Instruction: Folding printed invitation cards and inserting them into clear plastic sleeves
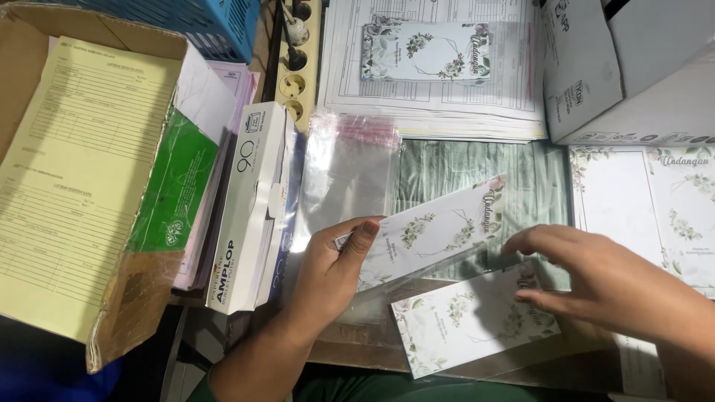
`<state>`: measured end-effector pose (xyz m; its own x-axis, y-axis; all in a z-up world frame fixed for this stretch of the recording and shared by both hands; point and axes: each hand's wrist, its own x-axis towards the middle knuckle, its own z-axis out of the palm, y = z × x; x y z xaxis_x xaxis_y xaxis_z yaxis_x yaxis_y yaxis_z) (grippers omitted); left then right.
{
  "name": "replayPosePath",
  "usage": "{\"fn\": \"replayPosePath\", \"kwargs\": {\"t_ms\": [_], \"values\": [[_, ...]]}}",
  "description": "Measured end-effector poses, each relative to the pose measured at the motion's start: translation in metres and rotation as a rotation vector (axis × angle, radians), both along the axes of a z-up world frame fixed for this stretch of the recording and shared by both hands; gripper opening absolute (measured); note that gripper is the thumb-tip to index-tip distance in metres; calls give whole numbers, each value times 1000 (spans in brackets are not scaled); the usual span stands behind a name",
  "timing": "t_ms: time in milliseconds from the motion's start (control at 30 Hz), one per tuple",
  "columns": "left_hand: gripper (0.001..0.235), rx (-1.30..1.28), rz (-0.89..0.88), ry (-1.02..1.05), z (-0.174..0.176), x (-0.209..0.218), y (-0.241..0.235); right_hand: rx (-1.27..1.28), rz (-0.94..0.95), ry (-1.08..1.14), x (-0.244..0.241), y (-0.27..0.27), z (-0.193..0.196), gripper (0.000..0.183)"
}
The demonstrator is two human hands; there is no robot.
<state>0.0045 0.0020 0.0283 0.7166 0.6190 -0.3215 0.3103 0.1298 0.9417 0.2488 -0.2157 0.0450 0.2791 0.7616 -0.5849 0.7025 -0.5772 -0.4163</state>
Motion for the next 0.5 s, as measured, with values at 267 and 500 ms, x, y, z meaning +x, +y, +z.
{"fn": "replayPosePath", "kwargs": {"t_ms": [267,500], "values": [[61,225,-37,-128,0,-1,-3,175,508,-315,-32,-14,-55,123],[61,278,-45,-99,9,-3,-2,32,532,-389,-31,-2,-61,116]]}}
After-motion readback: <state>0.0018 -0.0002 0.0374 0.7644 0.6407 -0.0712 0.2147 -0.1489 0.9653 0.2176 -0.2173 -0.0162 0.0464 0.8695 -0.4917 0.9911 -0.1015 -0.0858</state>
